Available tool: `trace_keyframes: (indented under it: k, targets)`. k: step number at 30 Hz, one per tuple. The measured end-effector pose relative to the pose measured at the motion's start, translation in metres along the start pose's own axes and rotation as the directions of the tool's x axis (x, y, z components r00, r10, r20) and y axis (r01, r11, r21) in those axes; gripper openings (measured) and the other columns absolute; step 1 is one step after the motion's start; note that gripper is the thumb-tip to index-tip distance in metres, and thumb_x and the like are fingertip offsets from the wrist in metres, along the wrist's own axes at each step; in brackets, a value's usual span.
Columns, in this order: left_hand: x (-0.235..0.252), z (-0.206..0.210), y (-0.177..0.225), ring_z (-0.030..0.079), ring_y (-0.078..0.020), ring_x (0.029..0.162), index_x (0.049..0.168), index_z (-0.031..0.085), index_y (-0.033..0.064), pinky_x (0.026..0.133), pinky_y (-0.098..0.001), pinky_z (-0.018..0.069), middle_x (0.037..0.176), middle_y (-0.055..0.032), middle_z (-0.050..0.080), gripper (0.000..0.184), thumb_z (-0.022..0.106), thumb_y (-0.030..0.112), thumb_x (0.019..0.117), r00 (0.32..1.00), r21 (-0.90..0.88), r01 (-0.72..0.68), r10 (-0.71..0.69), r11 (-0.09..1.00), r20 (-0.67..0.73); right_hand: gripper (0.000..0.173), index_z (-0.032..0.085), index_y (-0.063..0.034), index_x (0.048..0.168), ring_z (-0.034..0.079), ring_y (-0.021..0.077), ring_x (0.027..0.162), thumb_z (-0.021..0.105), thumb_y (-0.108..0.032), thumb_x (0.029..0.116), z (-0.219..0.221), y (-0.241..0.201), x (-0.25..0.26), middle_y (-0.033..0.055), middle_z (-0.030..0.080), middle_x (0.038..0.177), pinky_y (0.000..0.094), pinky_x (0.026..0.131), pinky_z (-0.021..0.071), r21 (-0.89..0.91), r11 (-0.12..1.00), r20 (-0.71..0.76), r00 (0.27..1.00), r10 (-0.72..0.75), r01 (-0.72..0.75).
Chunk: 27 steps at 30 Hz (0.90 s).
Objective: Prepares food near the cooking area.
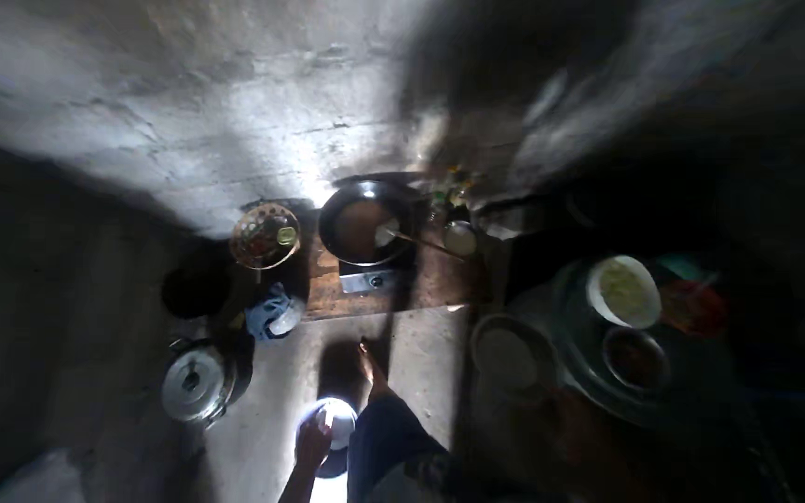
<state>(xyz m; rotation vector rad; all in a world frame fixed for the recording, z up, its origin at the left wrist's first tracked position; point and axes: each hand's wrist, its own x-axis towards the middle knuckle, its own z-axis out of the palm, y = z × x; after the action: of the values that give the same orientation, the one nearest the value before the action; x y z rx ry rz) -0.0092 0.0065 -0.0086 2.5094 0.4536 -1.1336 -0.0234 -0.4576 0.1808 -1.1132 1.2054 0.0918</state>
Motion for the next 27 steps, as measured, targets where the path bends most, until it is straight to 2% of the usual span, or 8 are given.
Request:
trace_keyframes:
  k: [3,5,7,11,15,20,24,27]
  targets:
    - [-0.048,0.047,0.04,0.051,-0.0416,0.136,0.138,0.061,-0.0011,0.115,-0.0565,0.0388,0.142,-0.0265,0.057,0.049,0.062,0.03,0.1004,0.995,0.074,-0.097,0.095,0.993,0.032,0.034,0.048,0.0039,0.136,0.065,0.0108,0.078,0.043,-0.019,0.1117,-0.121,0.03,-0.047,0.0114,0.062,0.101,0.028,0.07,0.0582,-0.058,0.998,-0.143,0.989,-0.026,0.018]
    - [-0.085,0.065,0.087,0.049,-0.0417,0.138,0.14,0.058,-0.0022,0.116,-0.0556,0.0369,0.145,-0.0284,0.053,0.051,0.061,0.031,0.1014,0.988,0.08,-0.138,0.132,0.987,0.082,0.039,0.04,0.0055,0.144,0.057,0.0095,0.082,0.034,-0.02,0.1137,-0.203,0.045,-0.073,0.0123,0.055,0.107,0.0266,0.073,0.0515,-0.128,0.992,-0.187,0.982,-0.036,0.012]
    - [-0.117,0.089,0.13,0.049,-0.0427,0.137,0.14,0.057,-0.0028,0.116,-0.0551,0.0375,0.144,-0.03,0.053,0.052,0.061,0.031,0.1015,0.974,0.076,-0.198,0.188,0.977,0.126,0.04,0.038,0.0064,0.143,0.062,0.0098,0.084,0.033,-0.02,0.1137,-0.282,0.064,-0.085,0.0129,0.055,0.11,0.0273,0.076,0.0559,-0.024,0.998,-0.267,0.961,-0.064,0.06]
    - [-0.162,0.132,0.204,0.048,-0.0422,0.138,0.142,0.056,-0.0021,0.117,-0.0531,0.038,0.145,-0.03,0.052,0.052,0.062,0.03,0.1015,0.937,0.099,-0.31,0.286,0.946,0.199,0.042,0.043,-0.0004,0.144,0.068,0.0134,0.088,0.042,-0.027,0.1117,-0.405,0.085,-0.071,0.0118,0.061,0.116,0.0312,0.075,0.0606,0.18,0.95,-0.438,0.886,-0.155,0.256]
    - [-0.166,0.168,0.24,0.054,-0.0459,0.131,0.137,0.06,-0.0036,0.113,-0.0575,0.0409,0.137,-0.0322,0.058,0.049,0.065,0.027,0.1002,0.924,0.143,-0.365,0.339,0.92,0.178,0.04,0.05,0.0006,0.139,0.071,0.0159,0.082,0.043,-0.028,0.1118,-0.458,0.047,-0.037,0.013,0.066,0.11,0.0334,0.071,0.0625,0.248,0.893,-0.556,0.81,-0.185,0.375]
    - [-0.144,0.195,0.287,0.057,-0.0473,0.128,0.136,0.061,-0.0028,0.109,-0.0595,0.0431,0.132,-0.0326,0.061,0.045,0.063,0.025,0.1008,0.964,0.188,-0.264,0.251,0.946,0.093,0.041,0.05,-0.0006,0.138,0.07,0.0176,0.08,0.036,-0.03,0.1134,-0.486,-0.018,0.018,0.0132,0.066,0.109,0.0335,0.069,0.0611,0.35,0.833,-0.565,0.806,-0.177,0.428]
    - [-0.123,0.19,0.408,0.055,-0.0465,0.13,0.14,0.058,-0.0023,0.111,-0.0591,0.042,0.136,-0.0315,0.059,0.046,0.061,0.023,0.1015,0.94,0.125,-0.332,0.339,0.935,-0.035,0.041,0.05,-0.0013,0.139,0.071,0.0194,0.081,0.038,-0.031,0.1131,-0.522,-0.078,0.053,0.0146,0.066,0.111,0.0366,0.07,0.0623,0.3,0.838,-0.588,0.78,-0.213,0.455]
    - [-0.118,0.163,0.552,0.055,-0.0456,0.13,0.138,0.058,-0.0045,0.112,-0.0566,0.0414,0.135,-0.0312,0.06,0.043,0.059,0.019,0.1022,0.84,0.057,-0.52,0.522,0.852,-0.15,0.039,0.051,-0.0004,0.136,0.07,0.0184,0.081,0.042,-0.029,0.1118,-0.552,-0.131,0.079,0.0136,0.065,0.11,0.0358,0.071,0.0616,0.277,0.837,-0.565,0.785,-0.254,0.471]
